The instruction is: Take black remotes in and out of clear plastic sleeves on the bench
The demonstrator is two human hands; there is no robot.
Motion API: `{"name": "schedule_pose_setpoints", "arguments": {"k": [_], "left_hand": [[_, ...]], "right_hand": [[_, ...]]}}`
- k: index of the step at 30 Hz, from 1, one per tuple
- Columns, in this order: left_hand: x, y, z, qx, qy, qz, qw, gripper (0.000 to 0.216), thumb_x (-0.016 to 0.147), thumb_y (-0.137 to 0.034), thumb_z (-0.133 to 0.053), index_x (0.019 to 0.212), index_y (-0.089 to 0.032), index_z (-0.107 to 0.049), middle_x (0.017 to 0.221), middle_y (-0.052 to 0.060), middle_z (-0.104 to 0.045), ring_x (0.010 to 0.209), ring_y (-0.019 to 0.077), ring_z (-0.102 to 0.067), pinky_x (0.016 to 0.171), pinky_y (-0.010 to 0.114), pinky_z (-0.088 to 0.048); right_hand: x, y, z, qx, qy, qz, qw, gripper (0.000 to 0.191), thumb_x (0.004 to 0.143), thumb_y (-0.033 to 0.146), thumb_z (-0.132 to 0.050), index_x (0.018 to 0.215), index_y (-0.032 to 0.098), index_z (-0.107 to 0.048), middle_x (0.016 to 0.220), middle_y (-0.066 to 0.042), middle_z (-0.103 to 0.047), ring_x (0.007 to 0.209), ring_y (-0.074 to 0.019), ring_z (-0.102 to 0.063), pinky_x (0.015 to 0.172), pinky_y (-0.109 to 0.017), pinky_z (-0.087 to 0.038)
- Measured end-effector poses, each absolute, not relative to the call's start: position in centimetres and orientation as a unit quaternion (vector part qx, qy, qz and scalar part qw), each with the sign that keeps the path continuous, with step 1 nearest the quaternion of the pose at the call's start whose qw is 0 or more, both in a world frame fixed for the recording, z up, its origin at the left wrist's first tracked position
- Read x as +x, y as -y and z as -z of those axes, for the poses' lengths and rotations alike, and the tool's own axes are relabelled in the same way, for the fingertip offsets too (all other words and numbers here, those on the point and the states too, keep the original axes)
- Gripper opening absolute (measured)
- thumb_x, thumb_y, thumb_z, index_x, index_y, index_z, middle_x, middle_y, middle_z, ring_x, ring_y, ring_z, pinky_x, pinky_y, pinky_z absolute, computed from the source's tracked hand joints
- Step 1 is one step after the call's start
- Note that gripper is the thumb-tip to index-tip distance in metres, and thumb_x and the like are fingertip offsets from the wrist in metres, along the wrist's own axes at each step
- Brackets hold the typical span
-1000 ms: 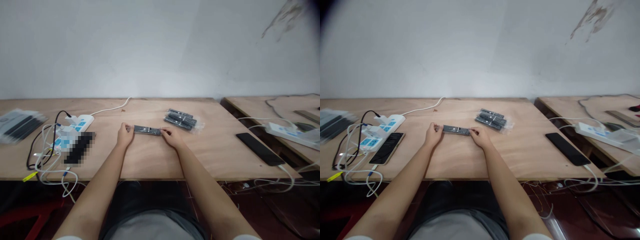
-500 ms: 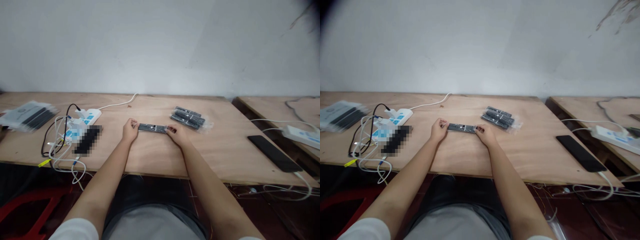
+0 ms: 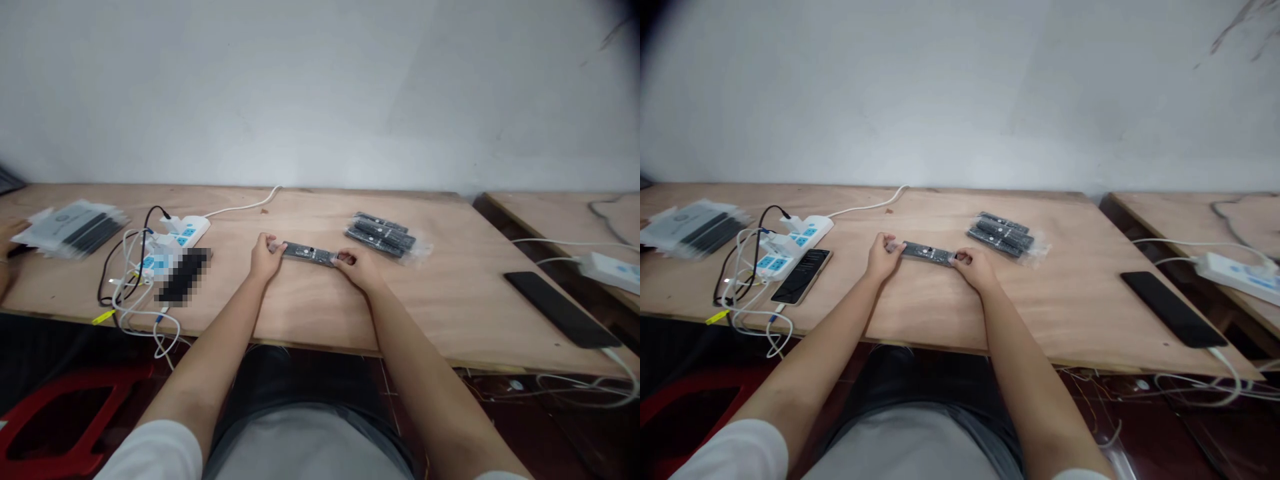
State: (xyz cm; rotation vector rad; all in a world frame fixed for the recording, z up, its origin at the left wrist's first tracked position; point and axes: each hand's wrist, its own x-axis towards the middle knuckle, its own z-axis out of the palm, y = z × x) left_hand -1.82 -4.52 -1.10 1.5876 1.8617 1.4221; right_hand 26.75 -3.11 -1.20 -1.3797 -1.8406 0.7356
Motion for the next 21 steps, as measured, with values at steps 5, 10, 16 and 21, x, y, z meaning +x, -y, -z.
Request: {"name": "schedule_pose_setpoints", "arguments": {"k": [5,10,16,21], "left_hand": [[-2.3,4.3,1.3,0.552,-0.639,-0.506,0.176,0.022,0.080,-0.027,-0.073,0.095,-0.021,-0.057,0.082,-0.001,-0.063,0.075,0.0156,-0.059,0.073,0.028,-0.044],[-2.7,4.0,1.6,0.558,-0.615,-0.513,0.216,0.016,0.080,-0.023,-0.070,0.089,-0.021,-0.057,0.075,-0.002,-0.058,0.071,0.0146,-0.057,0.071,0.027,-0.044],[-2.8,4.3,1.4,0.547,-0.626,-0.528,0.175,0.013,0.079,-0.021,-0.070,0.088,-0.020,-0.060,0.080,0.000,-0.061,0.074,0.0155,-0.057,0.072,0.028,-0.044],[-3.2,4.4,1.2,0.499,-0.665,-0.540,0.130,0.013,0.081,-0.016,-0.066,0.092,-0.020,-0.061,0.088,0.001,-0.065,0.080,0.0166,-0.061,0.079,0.029,-0.047]], "right_hand": [[26.5,3.5,0.7,-0.552,0.709,-0.283,0.337,0.036,0.082,0.049,-0.069,0.091,0.015,-0.075,0.077,-0.006,-0.070,0.067,-0.0170,-0.059,0.062,-0.029,-0.044],[26.4,3.6,0.4,-0.556,0.729,-0.257,0.307,0.036,0.086,0.050,-0.064,0.084,0.016,-0.074,0.075,-0.005,-0.068,0.066,-0.0170,-0.057,0.061,-0.029,-0.040],[26.8,3.2,0.8,-0.562,0.701,-0.299,0.322,0.032,0.081,0.049,-0.070,0.086,0.017,-0.070,0.072,-0.003,-0.065,0.065,-0.0164,-0.056,0.059,-0.028,-0.041],[27.0,3.0,1.1,-0.573,0.705,-0.249,0.335,0.031,0.084,0.050,-0.065,0.082,0.019,-0.066,0.075,-0.004,-0.066,0.070,-0.0186,-0.058,0.064,-0.030,-0.042]]}}
